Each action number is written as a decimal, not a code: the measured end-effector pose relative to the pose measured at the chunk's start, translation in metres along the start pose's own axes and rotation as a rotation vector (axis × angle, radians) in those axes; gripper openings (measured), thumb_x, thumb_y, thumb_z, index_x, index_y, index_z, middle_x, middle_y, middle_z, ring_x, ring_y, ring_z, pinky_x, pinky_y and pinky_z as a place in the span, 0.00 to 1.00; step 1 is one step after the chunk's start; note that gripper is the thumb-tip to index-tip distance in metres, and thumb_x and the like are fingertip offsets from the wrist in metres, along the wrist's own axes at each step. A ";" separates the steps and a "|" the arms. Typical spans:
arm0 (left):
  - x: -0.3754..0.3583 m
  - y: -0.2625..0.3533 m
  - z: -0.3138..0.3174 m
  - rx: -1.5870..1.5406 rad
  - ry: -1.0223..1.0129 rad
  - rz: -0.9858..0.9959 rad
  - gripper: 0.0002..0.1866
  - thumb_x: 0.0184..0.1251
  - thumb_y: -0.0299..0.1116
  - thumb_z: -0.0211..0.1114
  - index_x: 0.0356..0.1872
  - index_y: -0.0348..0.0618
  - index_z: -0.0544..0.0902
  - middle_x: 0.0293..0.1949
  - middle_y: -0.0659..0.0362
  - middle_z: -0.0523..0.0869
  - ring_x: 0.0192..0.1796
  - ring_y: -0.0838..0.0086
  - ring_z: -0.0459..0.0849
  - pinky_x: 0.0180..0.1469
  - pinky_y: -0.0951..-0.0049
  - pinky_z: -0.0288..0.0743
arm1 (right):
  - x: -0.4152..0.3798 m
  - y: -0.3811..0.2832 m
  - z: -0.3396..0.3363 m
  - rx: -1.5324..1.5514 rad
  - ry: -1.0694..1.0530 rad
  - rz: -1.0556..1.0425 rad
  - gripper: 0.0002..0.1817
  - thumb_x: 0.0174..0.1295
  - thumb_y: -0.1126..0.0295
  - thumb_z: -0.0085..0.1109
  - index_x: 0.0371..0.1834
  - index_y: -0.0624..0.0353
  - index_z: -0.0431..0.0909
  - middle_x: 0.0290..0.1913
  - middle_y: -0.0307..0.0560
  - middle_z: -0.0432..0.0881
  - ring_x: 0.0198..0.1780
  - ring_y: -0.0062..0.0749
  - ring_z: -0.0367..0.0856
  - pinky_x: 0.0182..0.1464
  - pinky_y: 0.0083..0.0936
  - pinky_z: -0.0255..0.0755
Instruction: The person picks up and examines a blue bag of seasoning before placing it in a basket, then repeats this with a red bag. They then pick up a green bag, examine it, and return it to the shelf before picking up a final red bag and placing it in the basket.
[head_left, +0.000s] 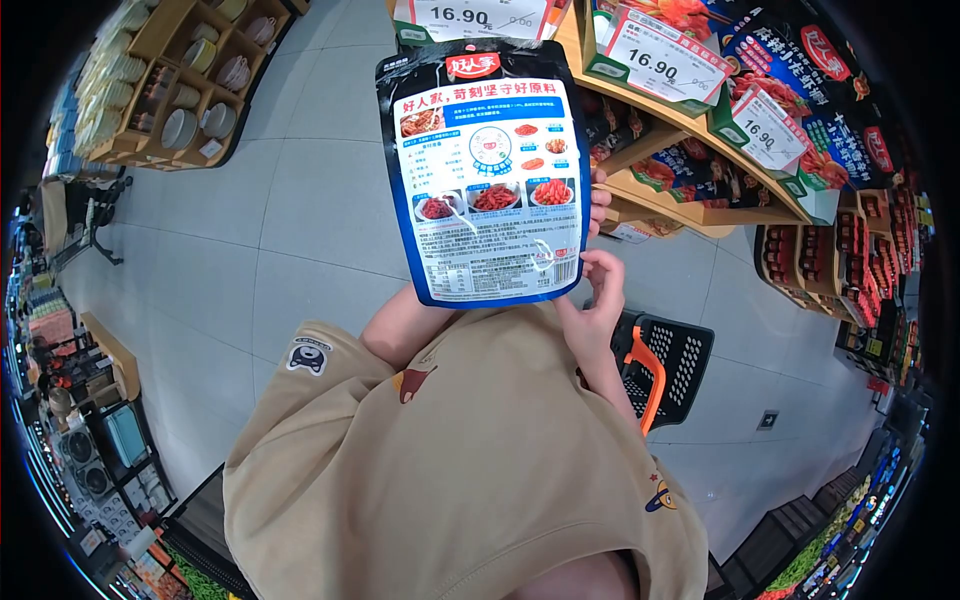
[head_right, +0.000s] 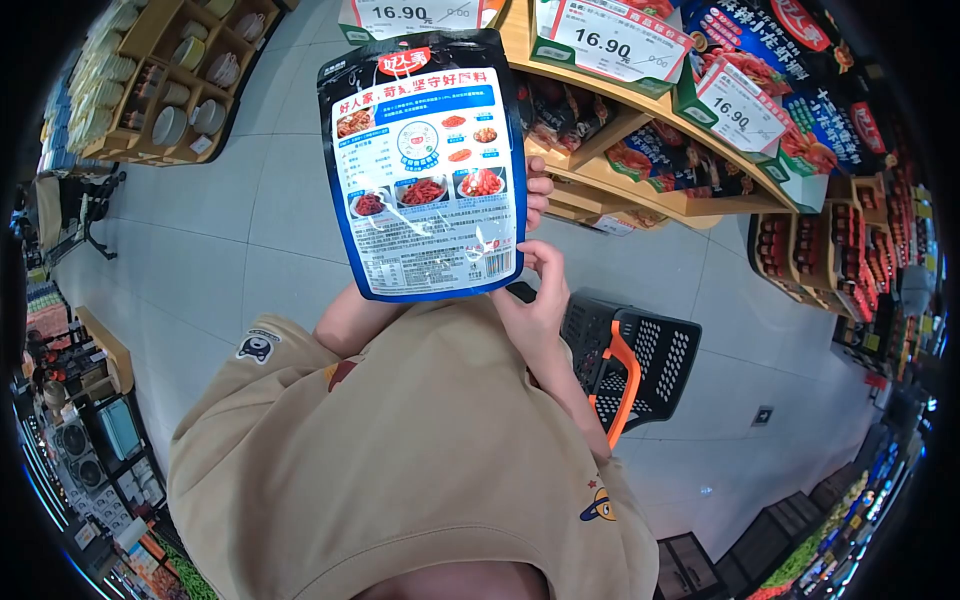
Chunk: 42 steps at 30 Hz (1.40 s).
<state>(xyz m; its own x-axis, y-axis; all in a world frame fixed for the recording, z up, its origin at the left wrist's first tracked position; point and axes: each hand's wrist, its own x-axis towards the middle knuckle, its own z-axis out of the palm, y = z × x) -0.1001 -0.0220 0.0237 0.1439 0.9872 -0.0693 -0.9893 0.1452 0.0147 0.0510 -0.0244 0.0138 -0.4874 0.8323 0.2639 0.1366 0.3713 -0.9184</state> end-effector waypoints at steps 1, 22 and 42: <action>0.001 -0.001 -0.003 -0.032 -0.022 -0.008 0.23 0.66 0.40 0.41 0.52 0.29 0.60 0.40 0.55 0.64 0.42 0.73 0.66 0.46 0.76 0.66 | 0.000 0.000 -0.001 0.005 -0.004 0.005 0.25 0.36 0.80 0.65 0.40 0.63 0.65 0.36 0.46 0.73 0.36 0.30 0.75 0.41 0.22 0.68; 0.038 -0.016 -0.051 0.179 -0.255 -0.043 0.15 0.59 0.42 0.49 0.32 0.39 0.65 0.26 0.62 0.67 0.32 0.80 0.64 0.39 0.85 0.58 | 0.011 0.008 -0.066 -0.237 -0.237 0.011 0.18 0.42 0.79 0.57 0.40 0.58 0.71 0.42 0.47 0.69 0.42 0.39 0.71 0.45 0.28 0.67; 0.104 -0.075 -0.053 1.391 0.255 0.377 0.07 0.62 0.26 0.50 0.24 0.39 0.69 0.23 0.64 0.73 0.26 0.85 0.69 0.30 0.84 0.64 | -0.032 -0.015 -0.135 0.566 0.201 0.504 0.19 0.60 0.59 0.43 0.46 0.62 0.69 0.36 0.41 0.77 0.38 0.22 0.75 0.39 0.19 0.67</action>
<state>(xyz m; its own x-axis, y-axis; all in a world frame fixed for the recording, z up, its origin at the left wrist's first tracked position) -0.0119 0.0666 -0.0370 -0.2670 0.9636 -0.0126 -0.1246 -0.0215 0.9920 0.1807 -0.0011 0.0585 -0.3107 0.9233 -0.2258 -0.1865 -0.2921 -0.9380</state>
